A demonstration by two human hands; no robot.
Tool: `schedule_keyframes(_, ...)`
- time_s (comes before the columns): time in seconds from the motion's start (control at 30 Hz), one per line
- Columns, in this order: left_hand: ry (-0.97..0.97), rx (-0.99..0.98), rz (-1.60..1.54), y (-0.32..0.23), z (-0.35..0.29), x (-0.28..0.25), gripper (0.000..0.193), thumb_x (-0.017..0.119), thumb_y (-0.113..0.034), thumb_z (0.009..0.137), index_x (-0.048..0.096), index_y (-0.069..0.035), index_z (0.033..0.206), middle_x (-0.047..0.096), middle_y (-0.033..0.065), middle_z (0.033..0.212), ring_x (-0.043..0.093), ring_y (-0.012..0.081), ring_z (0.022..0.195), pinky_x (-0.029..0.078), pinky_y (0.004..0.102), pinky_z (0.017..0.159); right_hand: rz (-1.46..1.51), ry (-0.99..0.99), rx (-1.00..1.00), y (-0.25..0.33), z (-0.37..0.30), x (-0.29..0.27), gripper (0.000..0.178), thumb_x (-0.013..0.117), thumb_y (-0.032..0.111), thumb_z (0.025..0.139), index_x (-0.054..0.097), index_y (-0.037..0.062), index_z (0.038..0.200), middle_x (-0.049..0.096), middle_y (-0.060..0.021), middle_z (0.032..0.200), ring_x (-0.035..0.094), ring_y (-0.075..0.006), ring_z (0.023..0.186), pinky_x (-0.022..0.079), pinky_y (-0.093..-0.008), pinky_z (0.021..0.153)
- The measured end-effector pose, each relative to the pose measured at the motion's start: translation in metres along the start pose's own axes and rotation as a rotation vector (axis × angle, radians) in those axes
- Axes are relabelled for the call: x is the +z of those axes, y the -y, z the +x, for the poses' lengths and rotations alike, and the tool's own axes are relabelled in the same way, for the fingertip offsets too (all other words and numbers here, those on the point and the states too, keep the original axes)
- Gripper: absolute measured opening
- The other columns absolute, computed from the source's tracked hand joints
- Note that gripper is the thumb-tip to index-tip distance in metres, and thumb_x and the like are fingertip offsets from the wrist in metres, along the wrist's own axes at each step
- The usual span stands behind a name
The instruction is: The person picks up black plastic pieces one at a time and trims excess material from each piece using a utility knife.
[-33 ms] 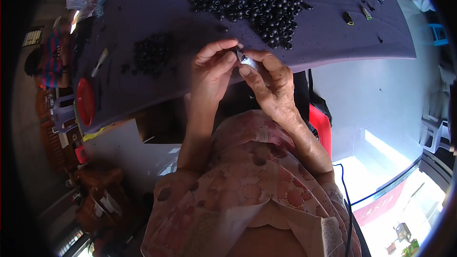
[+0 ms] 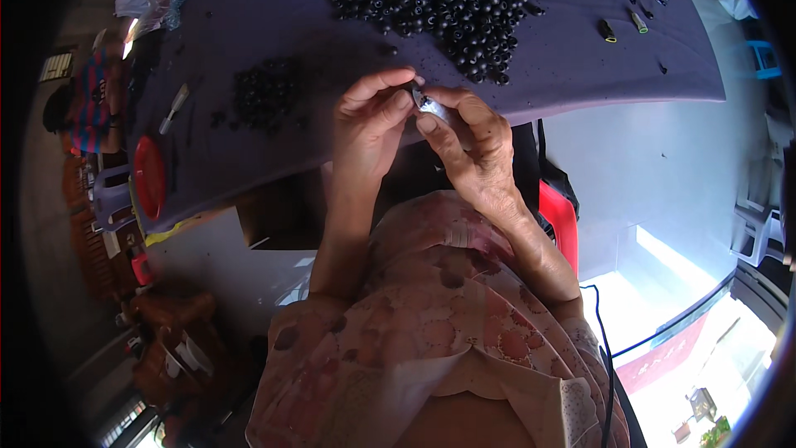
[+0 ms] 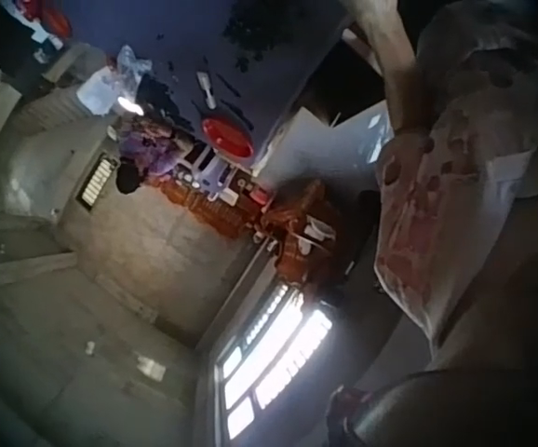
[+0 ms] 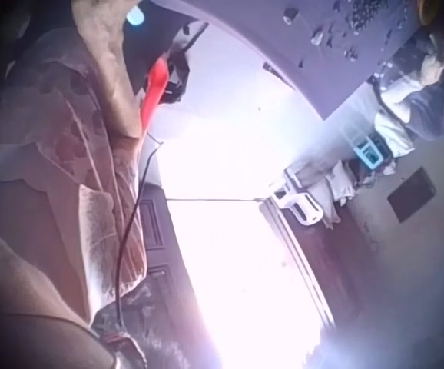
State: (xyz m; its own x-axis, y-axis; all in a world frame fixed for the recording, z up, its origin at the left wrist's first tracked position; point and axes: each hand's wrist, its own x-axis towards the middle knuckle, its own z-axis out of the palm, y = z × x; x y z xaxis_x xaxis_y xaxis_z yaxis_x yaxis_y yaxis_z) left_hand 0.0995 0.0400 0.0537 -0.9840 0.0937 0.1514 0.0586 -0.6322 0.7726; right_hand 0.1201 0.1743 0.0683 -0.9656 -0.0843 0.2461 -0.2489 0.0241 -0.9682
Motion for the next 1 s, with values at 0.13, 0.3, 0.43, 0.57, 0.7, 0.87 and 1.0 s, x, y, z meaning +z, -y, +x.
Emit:
schedule_keyframes(0.13, 0.028, 0.046, 0.000, -0.001, -0.003, 0.000, 0.026, 0.056, 0.008, 0.075, 0.057, 0.000, 0.100, 0.059, 0.0126, 0.094, 0.057, 0.0176, 0.086, 0.047, 0.0287, 0.078, -0.049, 0.000, -0.067, 0.010, -0.001, -0.003, 0.017, 0.062, 0.007, 0.076, 0.059, -0.0016, 0.090, 0.059, -0.0111, 0.079, 0.062, -0.0184, 0.067, 0.052, -0.0248, 0.058)
schedule_keyframes(0.3, 0.025, 0.033, -0.044, -0.003, -0.002, 0.004, 0.022, 0.055, 0.012, 0.073, 0.056, 0.000, 0.091, 0.059, 0.0142, 0.093, 0.058, 0.0183, 0.087, 0.048, 0.0288, 0.077, -0.013, -0.029, -0.049, 0.012, -0.002, -0.002, 0.015, 0.060, 0.007, 0.078, 0.059, -0.0020, 0.089, 0.057, -0.0082, 0.076, 0.056, -0.0140, 0.064, 0.046, -0.0230, 0.057)
schedule_keyframes(0.43, 0.028, 0.050, -0.011, -0.005, -0.003, 0.005, 0.022, 0.055, 0.013, 0.073, 0.056, 0.000, 0.090, 0.059, 0.0149, 0.093, 0.058, 0.0183, 0.087, 0.048, 0.0288, 0.078, 0.016, -0.025, -0.025, 0.013, -0.003, -0.002, 0.014, 0.059, 0.007, 0.079, 0.059, -0.0028, 0.090, 0.055, -0.0059, 0.073, 0.050, -0.0105, 0.063, 0.041, -0.0214, 0.058)
schedule_keyframes(0.57, 0.031, 0.046, 0.003, -0.005, -0.003, 0.004, 0.021, 0.056, 0.013, 0.072, 0.057, 0.000, 0.089, 0.059, 0.0153, 0.093, 0.058, 0.0184, 0.086, 0.048, 0.0293, 0.078, 0.033, -0.038, -0.012, 0.010, -0.003, -0.002, 0.014, 0.059, 0.007, 0.079, 0.059, -0.0025, 0.090, 0.055, -0.0059, 0.072, 0.050, -0.0103, 0.062, 0.041, -0.0210, 0.057)
schedule_keyframes(0.7, 0.017, 0.043, 0.022, -0.006, -0.003, 0.004, 0.021, 0.056, 0.013, 0.072, 0.057, 0.000, 0.088, 0.059, 0.0154, 0.093, 0.059, 0.0184, 0.085, 0.048, 0.0291, 0.078, -0.005, -0.019, -0.031, 0.012, -0.002, -0.003, 0.014, 0.060, 0.007, 0.079, 0.060, -0.0021, 0.090, 0.055, -0.0057, 0.072, 0.050, -0.0095, 0.063, 0.041, -0.0209, 0.056)
schedule_keyframes(0.87, 0.001, 0.053, 0.059, -0.006, -0.003, 0.003, 0.022, 0.056, 0.014, 0.071, 0.057, 0.001, 0.088, 0.060, 0.0146, 0.091, 0.059, 0.0182, 0.084, 0.049, 0.0285, 0.077, -0.012, -0.023, -0.030, 0.008, -0.001, -0.002, 0.014, 0.060, 0.007, 0.079, 0.060, -0.0020, 0.090, 0.055, -0.0053, 0.071, 0.050, -0.0092, 0.062, 0.041, -0.0210, 0.056)
schedule_keyframes(1.0, -0.018, 0.092, 0.129, -0.006, -0.003, 0.004, 0.023, 0.056, 0.014, 0.071, 0.056, 0.001, 0.089, 0.060, 0.0140, 0.091, 0.059, 0.0174, 0.083, 0.049, 0.0279, 0.077, -0.043, -0.008, -0.032, 0.007, 0.000, -0.003, 0.014, 0.059, 0.007, 0.080, 0.060, -0.0018, 0.091, 0.055, -0.0053, 0.071, 0.050, -0.0091, 0.063, 0.041, -0.0207, 0.056)
